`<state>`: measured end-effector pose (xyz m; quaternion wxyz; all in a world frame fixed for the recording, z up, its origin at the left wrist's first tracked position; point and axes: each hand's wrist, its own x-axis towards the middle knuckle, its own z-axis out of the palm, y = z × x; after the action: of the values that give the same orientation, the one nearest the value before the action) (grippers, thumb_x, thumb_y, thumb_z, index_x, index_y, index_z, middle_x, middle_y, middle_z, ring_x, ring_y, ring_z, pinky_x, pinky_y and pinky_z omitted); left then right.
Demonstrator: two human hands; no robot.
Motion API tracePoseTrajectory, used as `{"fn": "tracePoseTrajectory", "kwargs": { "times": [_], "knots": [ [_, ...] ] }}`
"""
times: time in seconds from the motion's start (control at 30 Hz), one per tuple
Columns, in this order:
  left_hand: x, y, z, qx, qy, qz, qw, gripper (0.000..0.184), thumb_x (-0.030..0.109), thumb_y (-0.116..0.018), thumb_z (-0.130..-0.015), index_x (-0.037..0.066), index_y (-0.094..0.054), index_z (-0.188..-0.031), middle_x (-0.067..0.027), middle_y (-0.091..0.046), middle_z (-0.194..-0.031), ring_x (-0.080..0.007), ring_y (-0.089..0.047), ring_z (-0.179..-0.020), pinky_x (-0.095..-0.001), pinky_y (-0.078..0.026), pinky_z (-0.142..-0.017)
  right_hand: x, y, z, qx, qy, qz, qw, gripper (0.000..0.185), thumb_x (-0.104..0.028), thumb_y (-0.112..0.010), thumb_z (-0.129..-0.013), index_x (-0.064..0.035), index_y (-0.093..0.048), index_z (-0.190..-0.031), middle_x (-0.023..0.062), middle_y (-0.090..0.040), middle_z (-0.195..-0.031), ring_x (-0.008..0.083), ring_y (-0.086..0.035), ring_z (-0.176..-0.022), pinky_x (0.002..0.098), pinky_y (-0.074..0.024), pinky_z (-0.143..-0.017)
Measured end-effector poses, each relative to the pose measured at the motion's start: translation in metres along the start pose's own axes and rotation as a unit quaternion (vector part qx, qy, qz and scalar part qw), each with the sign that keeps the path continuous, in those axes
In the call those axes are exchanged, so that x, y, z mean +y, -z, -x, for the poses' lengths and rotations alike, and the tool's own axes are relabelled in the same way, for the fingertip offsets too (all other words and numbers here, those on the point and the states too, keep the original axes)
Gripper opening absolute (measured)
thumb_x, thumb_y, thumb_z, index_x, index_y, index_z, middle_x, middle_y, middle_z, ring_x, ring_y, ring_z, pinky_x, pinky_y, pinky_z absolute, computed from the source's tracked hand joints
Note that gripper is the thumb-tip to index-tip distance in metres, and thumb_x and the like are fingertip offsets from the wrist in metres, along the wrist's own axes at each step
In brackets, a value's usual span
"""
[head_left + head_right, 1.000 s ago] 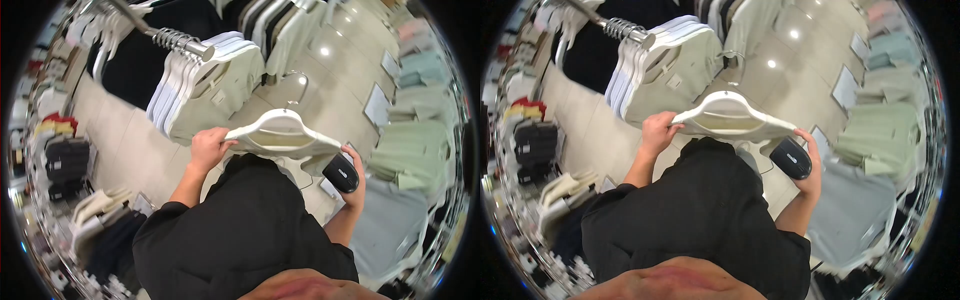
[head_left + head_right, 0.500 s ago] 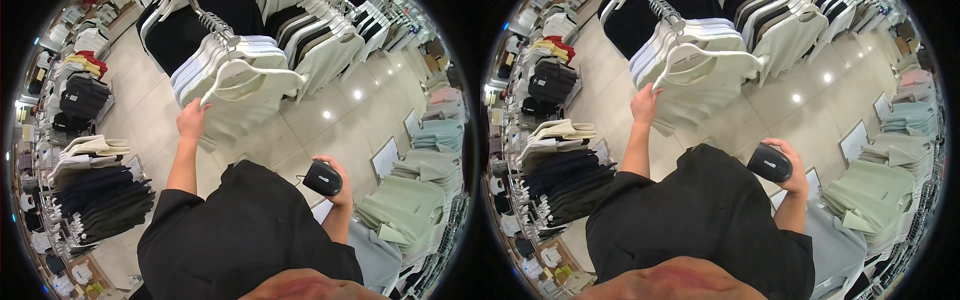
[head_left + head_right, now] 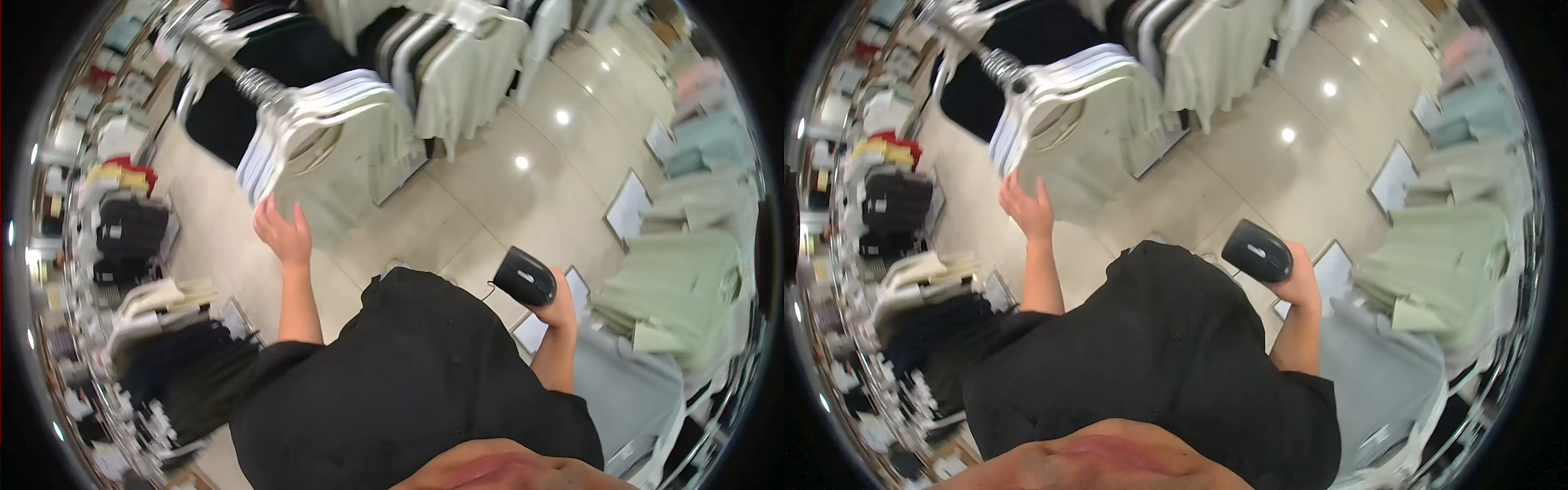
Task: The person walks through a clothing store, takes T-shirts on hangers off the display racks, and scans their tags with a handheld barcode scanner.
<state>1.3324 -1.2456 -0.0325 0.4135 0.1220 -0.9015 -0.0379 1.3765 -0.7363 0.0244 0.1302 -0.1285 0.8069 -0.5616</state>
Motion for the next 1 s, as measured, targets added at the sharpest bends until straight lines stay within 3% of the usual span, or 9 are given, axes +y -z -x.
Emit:
{"fn": "tracePoseTrajectory", "kwargs": {
  "times": [0.03, 0.1, 0.17, 0.23, 0.33, 0.73, 0.93, 0.97, 1.0],
  "knots": [
    [0.012, -0.005, 0.014, -0.012, 0.013, 0.086, 0.996, 0.046, 0.025, -0.078, -0.09, 0.008, -0.062, -0.13, -0.0202, -0.062, -0.121, -0.0419, -0.05, -0.125, -0.0505, -0.038, -0.109, 0.006, 0.006, 0.01, 0.002, -0.041, 0.007, 0.999, 0.037, -0.003, -0.079, -0.07, 0.0017, -0.071, -0.106, 0.0141, -0.075, -0.094, 0.0205, -0.069, -0.084, 0.0336, -0.0538, -0.082],
    [0.047, -0.015, 0.042, -0.151, -0.058, 0.173, 0.972, 0.035, 0.019, -0.075, -0.091, 0.006, -0.066, -0.122, -0.0173, -0.067, -0.115, -0.0375, -0.059, -0.115, -0.0465, -0.046, -0.102, 0.008, 0.007, 0.018, 0.082, -0.068, -0.013, 0.994, 0.038, -0.007, -0.083, -0.074, 0.0012, -0.072, -0.11, 0.0121, -0.076, -0.096, 0.0181, -0.068, -0.085, 0.0338, -0.0539, -0.084],
    [0.102, -0.023, 0.065, -0.349, 0.008, 0.342, 0.873, 0.025, 0.016, -0.074, -0.091, 0.004, -0.07, -0.113, -0.0148, -0.071, -0.105, -0.0334, -0.066, -0.099, -0.0421, -0.052, -0.092, 0.001, 0.015, 0.027, 0.124, -0.137, -0.012, 0.983, 0.044, -0.013, -0.087, -0.077, 0.001, -0.07, -0.115, 0.0092, -0.075, -0.099, 0.016, -0.066, -0.089, 0.0338, -0.0538, -0.086],
    [0.164, -0.021, 0.077, -0.469, -0.032, 0.399, 0.787, 0.019, 0.014, -0.074, -0.092, 0.002, -0.072, -0.106, -0.014, -0.074, -0.1, -0.0301, -0.07, -0.088, -0.0385, -0.056, -0.084, 0.027, 0.018, 0.043, 0.154, -0.155, -0.051, 0.975, 0.046, -0.016, -0.086, -0.08, 0.0005, -0.068, -0.119, 0.0086, -0.075, -0.103, 0.0165, -0.065, -0.091, 0.0337, -0.0532, -0.087],
    [0.242, -0.009, 0.074, -0.563, -0.126, 0.413, 0.704, 0.023, 0.015, -0.074, -0.092, 0.001, -0.072, -0.11, -0.0157, -0.074, -0.104, -0.0295, -0.072, -0.094, -0.0385, -0.056, -0.086, 0.04, 0.029, 0.065, 0.157, -0.187, -0.116, 0.963, 0.048, -0.014, -0.086, -0.082, 0.0011, -0.067, -0.123, 0.0094, -0.075, -0.109, 0.0157, -0.066, -0.099, 0.0332, -0.0525, -0.091],
    [0.423, -0.081, 0.076, -0.639, -0.325, 0.382, 0.583, 0.021, 0.018, -0.074, -0.092, 0.003, -0.073, -0.107, -0.0123, -0.075, -0.102, -0.0268, -0.073, -0.093, -0.0388, -0.056, -0.085, 0.083, 0.087, 0.163, 0.419, -0.257, -0.145, 0.858, 0.052, -0.02, -0.086, -0.081, 0.0018, -0.066, -0.124, 0.0132, -0.075, -0.108, 0.0208, -0.07, -0.098, 0.0343, -0.0534, -0.091],
    [0.542, -0.138, 0.068, -0.625, -0.413, 0.415, 0.516, 0.021, 0.018, -0.073, -0.093, 0.004, -0.074, -0.108, -0.0122, -0.075, -0.102, -0.027, -0.073, -0.093, -0.0393, -0.056, -0.085, 0.074, 0.173, 0.206, 0.747, -0.193, 0.088, 0.631, 0.074, -0.011, -0.088, -0.079, -0.0034, -0.051, -0.143, 0.0113, -0.066, -0.12, 0.0204, -0.063, -0.108, 0.034, -0.0508, -0.098],
    [0.561, -0.142, 0.062, -0.626, -0.418, 0.42, 0.507, 0.021, 0.018, -0.073, -0.093, 0.004, -0.074, -0.108, -0.0122, -0.075, -0.102, -0.027, -0.073, -0.093, -0.0393, -0.056, -0.085, 0.066, 0.199, 0.212, 0.775, -0.173, 0.007, 0.608, 0.073, -0.01, -0.086, -0.082, -0.0022, -0.05, -0.145, 0.0115, -0.066, -0.122, 0.021, -0.063, -0.111, 0.0347, -0.0499, -0.1],
    [0.581, -0.145, 0.055, -0.628, -0.414, 0.426, 0.503, 0.022, 0.019, -0.073, -0.093, 0.004, -0.074, -0.108, -0.0124, -0.075, -0.102, -0.0271, -0.073, -0.092, -0.0395, -0.056, -0.084, 0.056, 0.227, 0.214, 0.796, -0.159, 0.035, 0.583, 0.072, -0.01, -0.085, -0.084, -0.002, -0.049, -0.146, 0.0112, -0.066, -0.122, 0.0177, -0.065, -0.105, 0.0321, -0.0537, -0.09]
  ]
}}
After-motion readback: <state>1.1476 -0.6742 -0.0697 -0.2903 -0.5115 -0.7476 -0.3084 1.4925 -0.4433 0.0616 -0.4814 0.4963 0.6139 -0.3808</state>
